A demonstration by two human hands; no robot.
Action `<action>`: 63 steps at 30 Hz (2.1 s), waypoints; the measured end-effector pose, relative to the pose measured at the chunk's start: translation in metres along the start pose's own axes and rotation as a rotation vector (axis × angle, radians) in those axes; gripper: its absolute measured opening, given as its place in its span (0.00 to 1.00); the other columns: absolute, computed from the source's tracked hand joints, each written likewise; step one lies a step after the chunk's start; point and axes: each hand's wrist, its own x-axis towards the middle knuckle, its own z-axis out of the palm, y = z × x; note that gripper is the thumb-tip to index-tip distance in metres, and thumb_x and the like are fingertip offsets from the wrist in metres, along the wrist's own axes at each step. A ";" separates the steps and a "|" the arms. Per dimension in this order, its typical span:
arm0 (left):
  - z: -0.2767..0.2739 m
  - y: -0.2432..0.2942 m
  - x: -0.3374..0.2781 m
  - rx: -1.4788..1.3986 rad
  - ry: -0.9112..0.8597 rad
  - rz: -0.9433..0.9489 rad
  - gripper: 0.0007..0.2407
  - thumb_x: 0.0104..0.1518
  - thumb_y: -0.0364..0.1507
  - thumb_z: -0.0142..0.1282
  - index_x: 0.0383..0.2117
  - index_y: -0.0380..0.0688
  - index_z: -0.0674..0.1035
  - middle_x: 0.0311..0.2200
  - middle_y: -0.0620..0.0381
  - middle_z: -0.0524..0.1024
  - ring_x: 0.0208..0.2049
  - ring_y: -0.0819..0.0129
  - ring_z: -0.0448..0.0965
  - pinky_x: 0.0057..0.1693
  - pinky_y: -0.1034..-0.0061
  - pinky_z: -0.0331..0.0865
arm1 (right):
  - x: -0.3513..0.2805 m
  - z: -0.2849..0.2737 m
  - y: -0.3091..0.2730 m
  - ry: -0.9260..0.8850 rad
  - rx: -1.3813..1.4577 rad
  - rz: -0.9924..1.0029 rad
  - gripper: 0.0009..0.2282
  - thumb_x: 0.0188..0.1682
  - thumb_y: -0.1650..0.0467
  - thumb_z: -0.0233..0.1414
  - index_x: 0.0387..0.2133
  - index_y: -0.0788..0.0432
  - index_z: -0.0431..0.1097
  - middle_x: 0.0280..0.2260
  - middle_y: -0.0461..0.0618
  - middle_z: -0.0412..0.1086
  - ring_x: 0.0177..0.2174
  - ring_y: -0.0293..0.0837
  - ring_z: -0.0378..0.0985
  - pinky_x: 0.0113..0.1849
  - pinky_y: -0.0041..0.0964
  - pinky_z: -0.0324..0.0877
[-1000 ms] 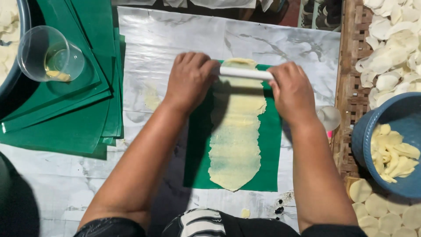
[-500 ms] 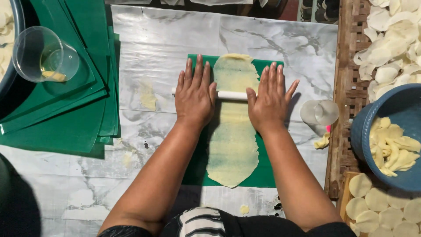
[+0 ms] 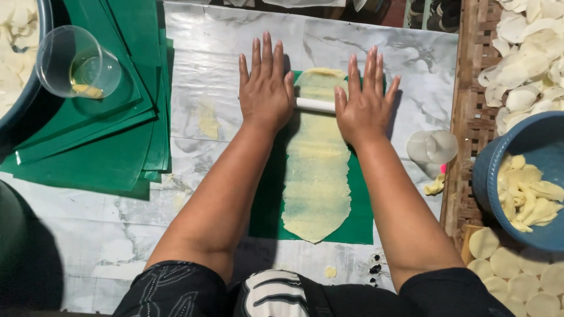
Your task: Rolling out small pieces of dough into thin sheets on a green plastic mat using a roller.
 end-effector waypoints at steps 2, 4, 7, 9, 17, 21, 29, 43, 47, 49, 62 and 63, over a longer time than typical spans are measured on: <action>0.012 -0.007 -0.032 0.002 0.112 0.053 0.25 0.71 0.40 0.33 0.73 0.47 0.57 0.74 0.53 0.43 0.75 0.56 0.41 0.74 0.56 0.40 | -0.030 0.002 0.001 0.015 -0.008 -0.057 0.27 0.63 0.59 0.37 0.74 0.55 0.46 0.73 0.56 0.30 0.71 0.53 0.33 0.65 0.66 0.33; 0.019 -0.012 -0.061 0.003 0.225 0.111 0.23 0.71 0.40 0.36 0.71 0.47 0.63 0.73 0.54 0.51 0.74 0.54 0.49 0.72 0.58 0.53 | -0.057 0.006 0.004 0.031 -0.019 -0.110 0.27 0.63 0.60 0.37 0.73 0.58 0.49 0.73 0.57 0.33 0.71 0.54 0.37 0.65 0.63 0.36; 0.013 -0.017 -0.098 0.049 0.174 0.126 0.24 0.71 0.41 0.38 0.72 0.48 0.60 0.74 0.54 0.51 0.75 0.60 0.50 0.72 0.65 0.52 | -0.089 0.004 0.005 -0.007 0.054 -0.128 0.27 0.62 0.60 0.35 0.73 0.60 0.43 0.73 0.53 0.35 0.72 0.48 0.36 0.67 0.56 0.33; -0.002 -0.017 -0.097 -0.120 0.171 0.134 0.20 0.69 0.38 0.37 0.60 0.42 0.75 0.64 0.46 0.70 0.66 0.49 0.66 0.68 0.56 0.55 | -0.085 -0.014 0.002 -0.024 0.207 -0.090 0.25 0.63 0.60 0.31 0.67 0.63 0.57 0.70 0.60 0.48 0.69 0.53 0.45 0.62 0.71 0.25; -0.017 -0.004 -0.025 0.003 -0.045 -0.076 0.28 0.72 0.44 0.30 0.75 0.46 0.47 0.74 0.53 0.28 0.75 0.58 0.25 0.75 0.51 0.24 | -0.021 0.004 -0.006 0.004 0.056 0.072 0.27 0.65 0.60 0.35 0.75 0.50 0.37 0.73 0.54 0.26 0.72 0.52 0.28 0.65 0.70 0.25; -0.018 0.001 -0.060 0.016 -0.144 -0.055 0.29 0.67 0.37 0.31 0.74 0.45 0.45 0.75 0.52 0.32 0.76 0.58 0.29 0.75 0.51 0.25 | -0.057 0.018 -0.003 0.013 -0.062 -0.011 0.28 0.61 0.61 0.37 0.74 0.56 0.42 0.73 0.58 0.34 0.71 0.53 0.36 0.65 0.66 0.35; -0.005 -0.009 -0.158 -0.061 -0.067 0.027 0.26 0.69 0.38 0.33 0.73 0.47 0.55 0.76 0.52 0.42 0.76 0.53 0.39 0.75 0.52 0.32 | -0.147 0.018 0.001 -0.056 0.057 -0.110 0.28 0.61 0.60 0.36 0.70 0.65 0.47 0.72 0.64 0.42 0.71 0.58 0.41 0.66 0.64 0.32; -0.019 -0.002 -0.133 -0.072 -0.182 -0.026 0.29 0.69 0.39 0.32 0.75 0.45 0.45 0.76 0.50 0.30 0.76 0.55 0.26 0.75 0.47 0.19 | -0.117 0.001 -0.019 -0.185 0.035 0.045 0.28 0.62 0.59 0.33 0.74 0.52 0.39 0.74 0.56 0.29 0.72 0.52 0.28 0.65 0.72 0.28; -0.004 -0.003 -0.185 -0.086 -0.028 0.043 0.27 0.67 0.36 0.35 0.73 0.44 0.54 0.76 0.49 0.41 0.76 0.53 0.38 0.75 0.50 0.31 | -0.171 0.013 -0.012 -0.031 0.009 -0.075 0.28 0.60 0.61 0.37 0.72 0.58 0.45 0.73 0.61 0.37 0.71 0.55 0.37 0.65 0.69 0.31; -0.007 -0.005 -0.208 -0.076 0.012 0.059 0.26 0.67 0.35 0.35 0.73 0.44 0.55 0.76 0.50 0.43 0.76 0.53 0.41 0.75 0.52 0.34 | -0.192 0.015 -0.014 -0.020 0.018 -0.104 0.28 0.60 0.60 0.36 0.72 0.59 0.45 0.73 0.62 0.37 0.71 0.56 0.37 0.65 0.69 0.32; -0.016 0.000 -0.171 -0.023 -0.133 -0.038 0.28 0.68 0.41 0.31 0.74 0.44 0.49 0.76 0.50 0.34 0.76 0.56 0.30 0.74 0.48 0.21 | -0.155 -0.001 -0.011 -0.178 0.036 0.040 0.27 0.62 0.58 0.31 0.74 0.50 0.40 0.74 0.56 0.33 0.72 0.53 0.33 0.64 0.72 0.28; -0.025 0.003 -0.182 -0.075 -0.181 -0.017 0.28 0.68 0.40 0.32 0.74 0.44 0.49 0.76 0.50 0.34 0.76 0.55 0.30 0.75 0.46 0.21 | -0.167 -0.005 -0.013 -0.215 0.029 0.029 0.27 0.61 0.59 0.32 0.74 0.49 0.41 0.74 0.56 0.33 0.72 0.52 0.34 0.64 0.73 0.29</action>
